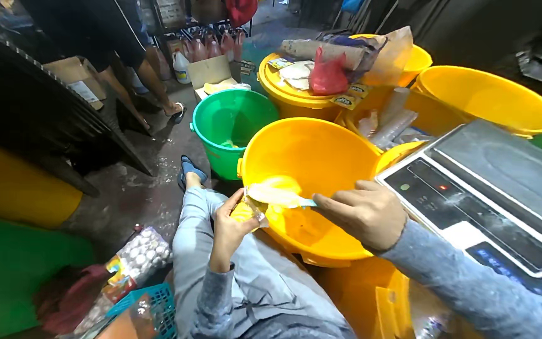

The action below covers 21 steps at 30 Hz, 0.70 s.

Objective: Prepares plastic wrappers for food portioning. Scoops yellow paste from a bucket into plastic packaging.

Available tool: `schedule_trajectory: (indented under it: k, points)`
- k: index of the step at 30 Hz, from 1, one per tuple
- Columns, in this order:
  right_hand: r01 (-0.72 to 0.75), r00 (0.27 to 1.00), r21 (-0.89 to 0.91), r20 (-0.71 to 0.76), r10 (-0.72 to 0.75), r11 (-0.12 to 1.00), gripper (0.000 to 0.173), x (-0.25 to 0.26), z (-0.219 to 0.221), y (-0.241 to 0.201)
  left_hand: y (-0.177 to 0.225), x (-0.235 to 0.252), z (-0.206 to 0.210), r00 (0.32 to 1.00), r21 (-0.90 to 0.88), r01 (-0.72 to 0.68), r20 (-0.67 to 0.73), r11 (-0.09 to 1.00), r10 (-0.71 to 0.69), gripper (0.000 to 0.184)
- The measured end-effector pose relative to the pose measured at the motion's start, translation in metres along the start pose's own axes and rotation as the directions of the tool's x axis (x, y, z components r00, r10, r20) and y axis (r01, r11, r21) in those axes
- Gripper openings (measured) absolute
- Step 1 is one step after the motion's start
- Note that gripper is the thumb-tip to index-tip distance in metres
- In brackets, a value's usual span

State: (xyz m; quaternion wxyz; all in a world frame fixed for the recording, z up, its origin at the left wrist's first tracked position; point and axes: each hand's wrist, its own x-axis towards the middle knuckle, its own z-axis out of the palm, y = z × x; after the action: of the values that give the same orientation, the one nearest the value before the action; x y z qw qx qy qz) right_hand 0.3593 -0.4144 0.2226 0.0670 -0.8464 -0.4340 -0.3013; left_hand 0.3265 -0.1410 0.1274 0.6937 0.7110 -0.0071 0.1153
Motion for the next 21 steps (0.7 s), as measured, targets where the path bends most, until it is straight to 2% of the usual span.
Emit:
schedule_trajectory:
  k: [4,7,12,14,16,19,21]
  points:
    - [-0.007,0.998,0.077,0.059,0.003,0.997,0.031,-0.004,0.013,-0.010,-0.015,-0.003,0.006,0.998,-0.245,0.048,-0.025,0.968,-0.056,0.080]
    - [-0.056,0.997,0.138,0.065,0.047,0.989,0.033,-0.011,0.022,-0.020,-0.014,-0.002,0.010,0.995,-0.305,0.073,-0.046,0.950,-0.092,0.081]
    - [0.032,0.996,0.136,0.081,-0.043,0.990,0.031,-0.007,0.026,-0.028,-0.015,0.001,0.009,0.989,-0.328,0.102,-0.065,0.939,-0.130,0.058]
    - [0.099,0.989,0.127,0.099,-0.112,0.987,0.030,-0.004,0.027,-0.023,-0.018,0.000,0.006,0.993,-0.317,0.074,-0.068,0.946,-0.101,0.046]
    - [0.125,0.983,0.154,0.115,-0.143,0.980,0.032,-0.002,0.023,-0.013,-0.020,-0.001,0.001,0.996,-0.312,0.028,-0.074,0.950,-0.054,0.045]
    - [-0.026,0.988,0.285,0.153,-0.018,0.958,0.035,0.001,0.007,0.007,-0.017,0.000,-0.005,0.995,-0.399,-0.012,-0.092,0.917,-0.027,0.066]
    - [-0.287,0.949,0.473,0.262,0.177,0.833,0.037,0.001,-0.003,0.015,-0.011,0.003,-0.010,0.994,-0.483,-0.008,-0.096,0.876,-0.045,0.074]
